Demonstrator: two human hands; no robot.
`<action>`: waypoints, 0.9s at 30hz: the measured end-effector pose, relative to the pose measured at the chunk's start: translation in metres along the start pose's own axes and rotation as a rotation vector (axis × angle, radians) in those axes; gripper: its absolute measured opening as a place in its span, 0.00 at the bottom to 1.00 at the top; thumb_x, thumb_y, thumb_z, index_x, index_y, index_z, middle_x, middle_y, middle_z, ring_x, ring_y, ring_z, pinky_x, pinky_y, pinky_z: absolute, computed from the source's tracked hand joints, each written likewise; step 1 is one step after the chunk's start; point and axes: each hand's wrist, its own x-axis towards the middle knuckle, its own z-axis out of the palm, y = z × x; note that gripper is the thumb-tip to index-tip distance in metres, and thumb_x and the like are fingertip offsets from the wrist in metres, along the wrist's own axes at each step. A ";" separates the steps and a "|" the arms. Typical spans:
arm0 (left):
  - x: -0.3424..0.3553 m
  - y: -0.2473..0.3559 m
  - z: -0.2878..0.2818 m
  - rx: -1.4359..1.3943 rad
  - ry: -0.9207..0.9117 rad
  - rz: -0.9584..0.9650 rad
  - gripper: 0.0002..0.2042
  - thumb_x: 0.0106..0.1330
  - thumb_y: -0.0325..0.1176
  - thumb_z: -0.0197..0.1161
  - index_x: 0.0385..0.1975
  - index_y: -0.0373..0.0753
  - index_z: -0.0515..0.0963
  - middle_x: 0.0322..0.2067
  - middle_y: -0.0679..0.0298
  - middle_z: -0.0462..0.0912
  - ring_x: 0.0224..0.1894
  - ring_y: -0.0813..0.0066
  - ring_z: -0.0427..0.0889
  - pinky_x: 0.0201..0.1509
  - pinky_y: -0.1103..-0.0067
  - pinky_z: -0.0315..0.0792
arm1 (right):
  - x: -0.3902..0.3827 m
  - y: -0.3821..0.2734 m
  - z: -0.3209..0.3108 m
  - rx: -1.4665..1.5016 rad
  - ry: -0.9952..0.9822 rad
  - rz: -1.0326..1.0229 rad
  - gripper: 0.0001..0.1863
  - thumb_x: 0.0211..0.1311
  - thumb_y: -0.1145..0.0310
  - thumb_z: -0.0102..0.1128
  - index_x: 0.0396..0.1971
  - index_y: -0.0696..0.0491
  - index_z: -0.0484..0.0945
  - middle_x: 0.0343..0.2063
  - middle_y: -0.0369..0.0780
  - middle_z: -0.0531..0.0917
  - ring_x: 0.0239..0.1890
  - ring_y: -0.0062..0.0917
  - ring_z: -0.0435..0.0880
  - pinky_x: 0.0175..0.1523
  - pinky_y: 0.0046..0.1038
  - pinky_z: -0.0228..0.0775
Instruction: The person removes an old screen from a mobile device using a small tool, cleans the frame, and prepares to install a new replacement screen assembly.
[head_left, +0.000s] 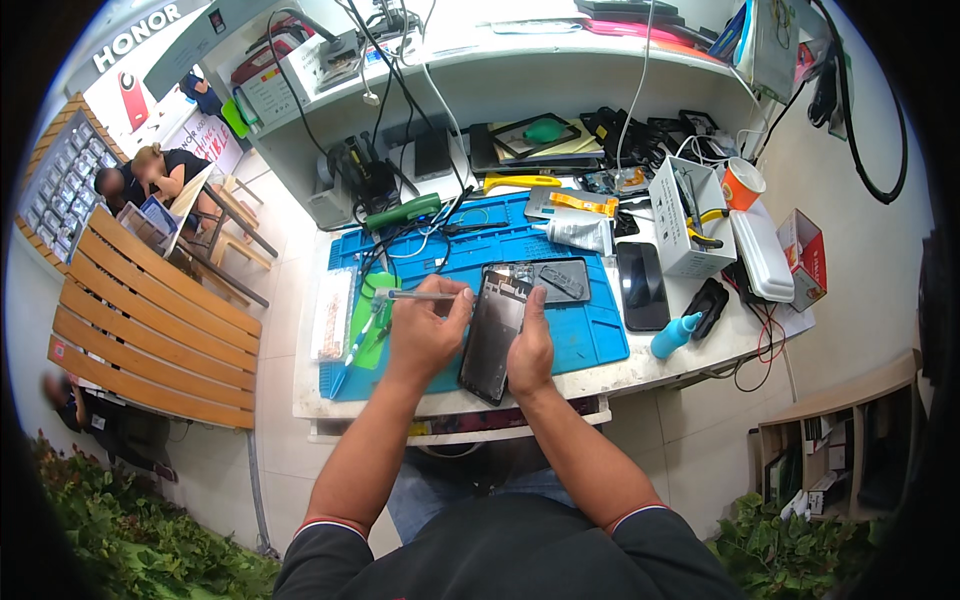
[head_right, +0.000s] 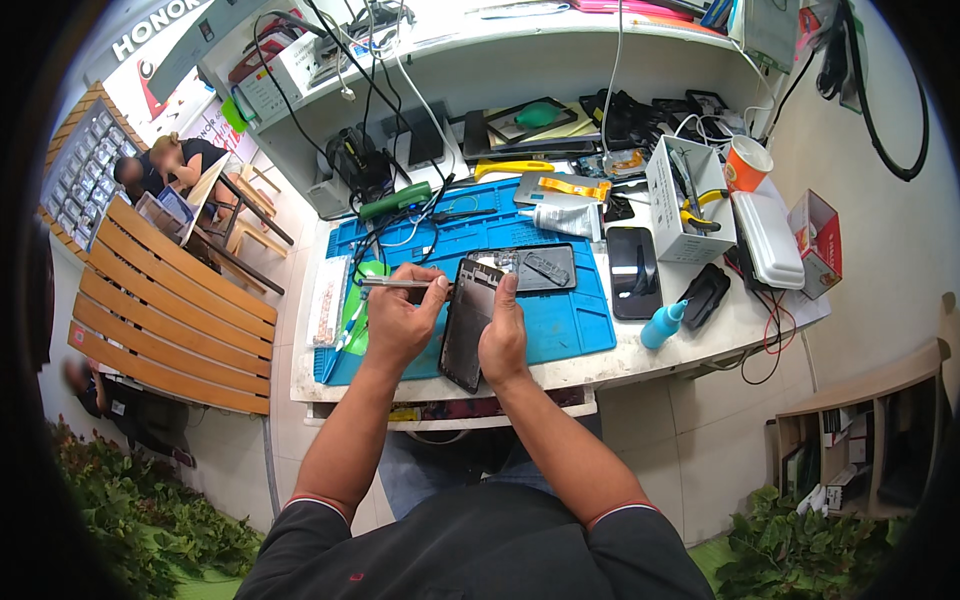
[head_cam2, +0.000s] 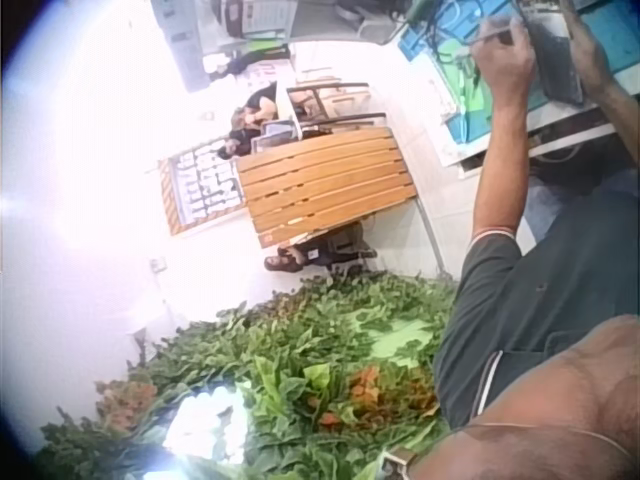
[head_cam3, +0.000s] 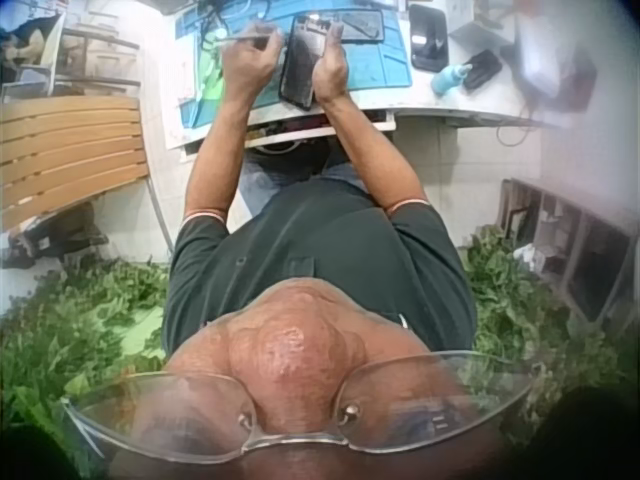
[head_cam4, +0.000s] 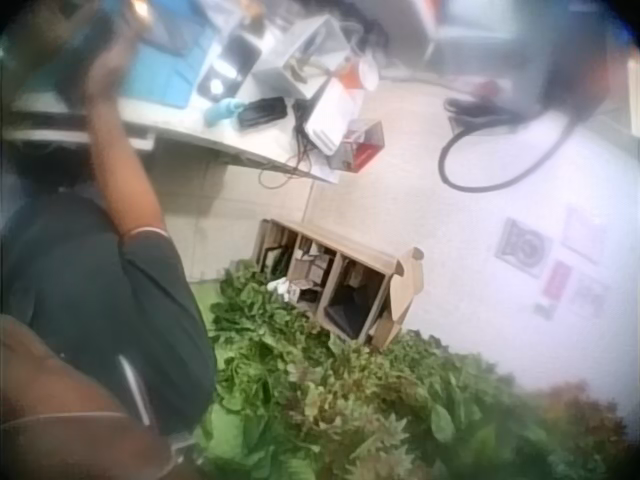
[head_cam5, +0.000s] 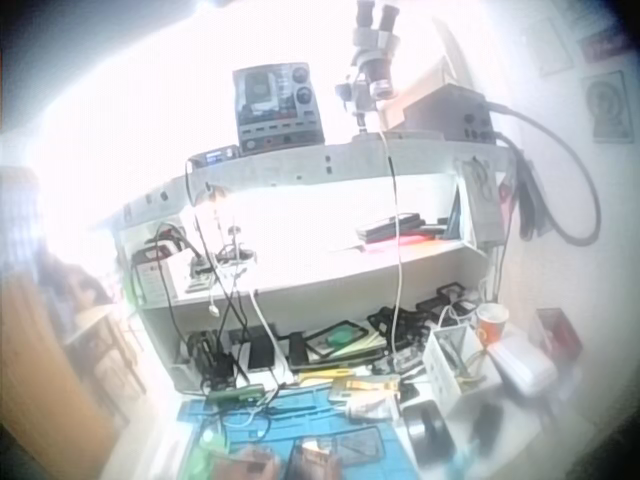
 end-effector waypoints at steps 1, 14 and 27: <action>-0.001 -0.004 0.001 0.037 -0.007 0.012 0.10 0.74 0.34 0.70 0.38 0.31 0.85 0.30 0.60 0.91 0.34 0.76 0.90 0.39 0.80 0.80 | 0.002 0.005 -0.002 0.008 0.021 -0.039 0.40 0.86 0.37 0.30 0.56 0.58 0.81 0.48 0.43 0.87 0.40 0.25 0.89 0.41 0.29 0.87; 0.008 -0.012 0.012 -0.297 0.063 -0.018 0.08 0.77 0.29 0.67 0.44 0.30 0.81 0.37 0.57 0.91 0.40 0.73 0.91 0.46 0.78 0.86 | 0.000 0.000 -0.002 0.069 -0.038 0.002 0.36 0.89 0.44 0.28 0.61 0.61 0.78 0.54 0.44 0.85 0.58 0.26 0.83 0.68 0.29 0.71; 0.006 -0.010 0.017 -0.323 0.069 -0.018 0.08 0.78 0.29 0.67 0.45 0.29 0.81 0.38 0.55 0.91 0.40 0.73 0.92 0.48 0.77 0.87 | -0.004 -0.012 0.003 0.000 -0.088 -0.001 0.39 0.88 0.42 0.26 0.59 0.60 0.80 0.55 0.43 0.85 0.58 0.27 0.83 0.68 0.29 0.70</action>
